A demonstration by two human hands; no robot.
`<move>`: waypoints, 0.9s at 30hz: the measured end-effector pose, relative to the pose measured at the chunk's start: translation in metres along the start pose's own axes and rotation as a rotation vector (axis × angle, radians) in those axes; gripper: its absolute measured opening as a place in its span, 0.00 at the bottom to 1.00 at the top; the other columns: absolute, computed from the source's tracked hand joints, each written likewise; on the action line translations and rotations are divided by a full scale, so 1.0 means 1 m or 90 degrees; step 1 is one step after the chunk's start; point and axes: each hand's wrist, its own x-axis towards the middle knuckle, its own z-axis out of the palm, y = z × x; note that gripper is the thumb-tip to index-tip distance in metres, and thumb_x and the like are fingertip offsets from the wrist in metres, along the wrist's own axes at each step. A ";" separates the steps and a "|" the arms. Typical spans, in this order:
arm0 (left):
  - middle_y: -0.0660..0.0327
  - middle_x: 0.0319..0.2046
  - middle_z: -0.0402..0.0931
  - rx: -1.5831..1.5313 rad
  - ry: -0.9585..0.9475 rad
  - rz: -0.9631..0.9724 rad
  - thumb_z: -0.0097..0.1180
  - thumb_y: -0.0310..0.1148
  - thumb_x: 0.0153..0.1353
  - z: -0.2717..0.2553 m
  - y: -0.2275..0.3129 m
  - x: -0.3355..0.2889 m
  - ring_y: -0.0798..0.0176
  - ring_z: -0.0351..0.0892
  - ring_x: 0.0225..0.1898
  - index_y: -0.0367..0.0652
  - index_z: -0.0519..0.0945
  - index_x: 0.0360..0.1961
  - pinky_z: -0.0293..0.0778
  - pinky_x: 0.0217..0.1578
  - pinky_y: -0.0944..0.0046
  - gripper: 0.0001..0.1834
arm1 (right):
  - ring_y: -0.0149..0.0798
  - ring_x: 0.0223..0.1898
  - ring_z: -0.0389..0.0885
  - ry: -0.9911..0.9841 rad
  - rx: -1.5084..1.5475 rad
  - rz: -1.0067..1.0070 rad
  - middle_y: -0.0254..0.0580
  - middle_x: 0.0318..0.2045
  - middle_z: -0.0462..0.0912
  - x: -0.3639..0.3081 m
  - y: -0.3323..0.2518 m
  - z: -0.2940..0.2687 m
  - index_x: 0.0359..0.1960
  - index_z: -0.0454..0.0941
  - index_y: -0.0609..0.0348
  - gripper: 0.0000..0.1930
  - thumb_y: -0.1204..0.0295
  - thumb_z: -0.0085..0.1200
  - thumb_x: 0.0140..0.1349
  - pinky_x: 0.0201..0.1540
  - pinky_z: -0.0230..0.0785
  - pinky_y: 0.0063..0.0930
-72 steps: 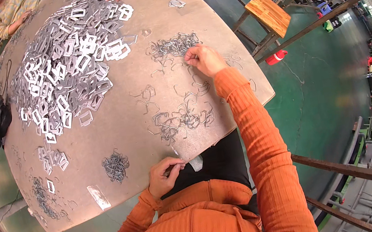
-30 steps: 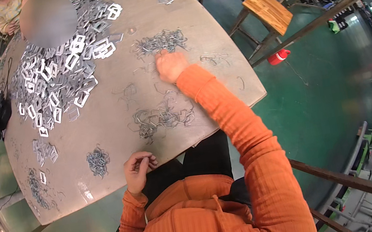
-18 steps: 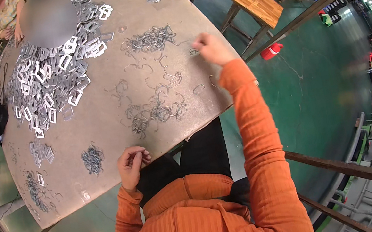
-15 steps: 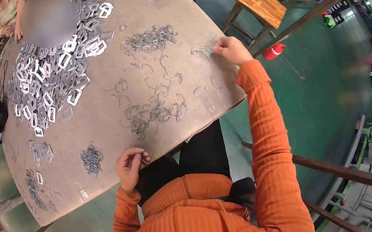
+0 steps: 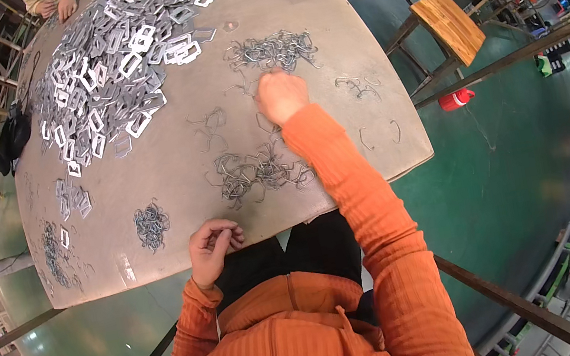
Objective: The person picks up metal plates and small wire hooks from a table, slides a hook into each plate, and hangs the assembled units onto a vertical rack.
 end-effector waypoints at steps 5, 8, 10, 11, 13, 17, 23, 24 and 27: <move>0.60 0.35 0.78 -0.027 -0.007 -0.003 0.47 0.19 0.63 0.002 -0.002 -0.002 0.71 0.78 0.35 0.34 0.76 0.42 0.76 0.36 0.72 0.08 | 0.52 0.33 0.80 0.203 -0.058 0.055 0.48 0.33 0.78 -0.032 0.063 -0.037 0.28 0.76 0.57 0.04 0.73 0.55 0.50 0.35 0.72 0.44; 0.60 0.35 0.78 -0.040 -0.022 -0.039 0.47 0.20 0.64 0.002 0.002 -0.002 0.71 0.78 0.35 0.35 0.77 0.42 0.76 0.36 0.72 0.08 | 0.53 0.35 0.79 0.096 -0.074 0.079 0.45 0.33 0.78 -0.045 0.112 -0.049 0.30 0.78 0.55 0.03 0.73 0.53 0.54 0.35 0.70 0.44; 0.60 0.35 0.78 -0.025 -0.024 -0.051 0.47 0.22 0.65 0.000 0.002 -0.003 0.71 0.77 0.35 0.35 0.76 0.43 0.76 0.34 0.72 0.08 | 0.53 0.35 0.79 0.143 -0.017 0.015 0.46 0.33 0.78 -0.034 0.098 -0.045 0.30 0.79 0.55 0.03 0.73 0.53 0.55 0.36 0.70 0.44; 0.60 0.35 0.77 -0.013 -0.023 -0.057 0.46 0.22 0.65 -0.001 0.003 -0.002 0.71 0.77 0.35 0.35 0.76 0.43 0.76 0.34 0.72 0.08 | 0.52 0.36 0.79 0.167 0.016 -0.017 0.46 0.33 0.78 -0.027 0.085 -0.044 0.31 0.79 0.55 0.03 0.73 0.53 0.55 0.36 0.70 0.44; 0.60 0.35 0.78 0.014 -0.021 -0.102 0.47 0.23 0.65 0.002 0.012 0.005 0.71 0.77 0.34 0.35 0.77 0.43 0.75 0.33 0.73 0.08 | 0.52 0.36 0.79 0.115 0.136 -0.109 0.45 0.34 0.78 -0.004 0.058 -0.034 0.31 0.79 0.55 0.03 0.73 0.54 0.56 0.38 0.70 0.43; 0.58 0.33 0.79 0.423 0.079 0.083 0.52 0.26 0.62 -0.020 0.037 0.045 0.70 0.78 0.31 0.37 0.78 0.43 0.73 0.29 0.71 0.09 | 0.50 0.37 0.80 -0.062 0.074 -0.169 0.46 0.37 0.79 0.037 0.029 -0.013 0.31 0.79 0.55 0.04 0.72 0.55 0.55 0.40 0.71 0.43; 0.51 0.42 0.77 0.784 0.361 0.358 0.56 0.26 0.53 -0.099 0.077 0.149 0.48 0.71 0.50 0.42 0.78 0.43 0.65 0.53 0.51 0.14 | 0.49 0.38 0.80 -0.103 -0.112 -0.167 0.47 0.38 0.79 0.019 0.021 -0.015 0.30 0.78 0.56 0.04 0.73 0.53 0.54 0.40 0.72 0.43; 0.52 0.41 0.77 0.869 0.384 0.377 0.56 0.27 0.54 -0.107 0.077 0.161 0.49 0.71 0.50 0.43 0.78 0.44 0.63 0.55 0.49 0.15 | 0.49 0.38 0.80 -0.091 -0.095 -0.162 0.47 0.38 0.79 0.013 0.021 -0.015 0.30 0.79 0.56 0.04 0.73 0.53 0.54 0.40 0.72 0.43; 0.55 0.40 0.78 1.037 0.375 0.374 0.56 0.30 0.56 -0.122 0.071 0.179 0.53 0.72 0.51 0.47 0.78 0.47 0.58 0.59 0.43 0.16 | 0.48 0.38 0.80 -0.082 -0.018 -0.166 0.45 0.38 0.79 0.003 0.016 -0.022 0.30 0.79 0.55 0.03 0.74 0.54 0.53 0.40 0.72 0.41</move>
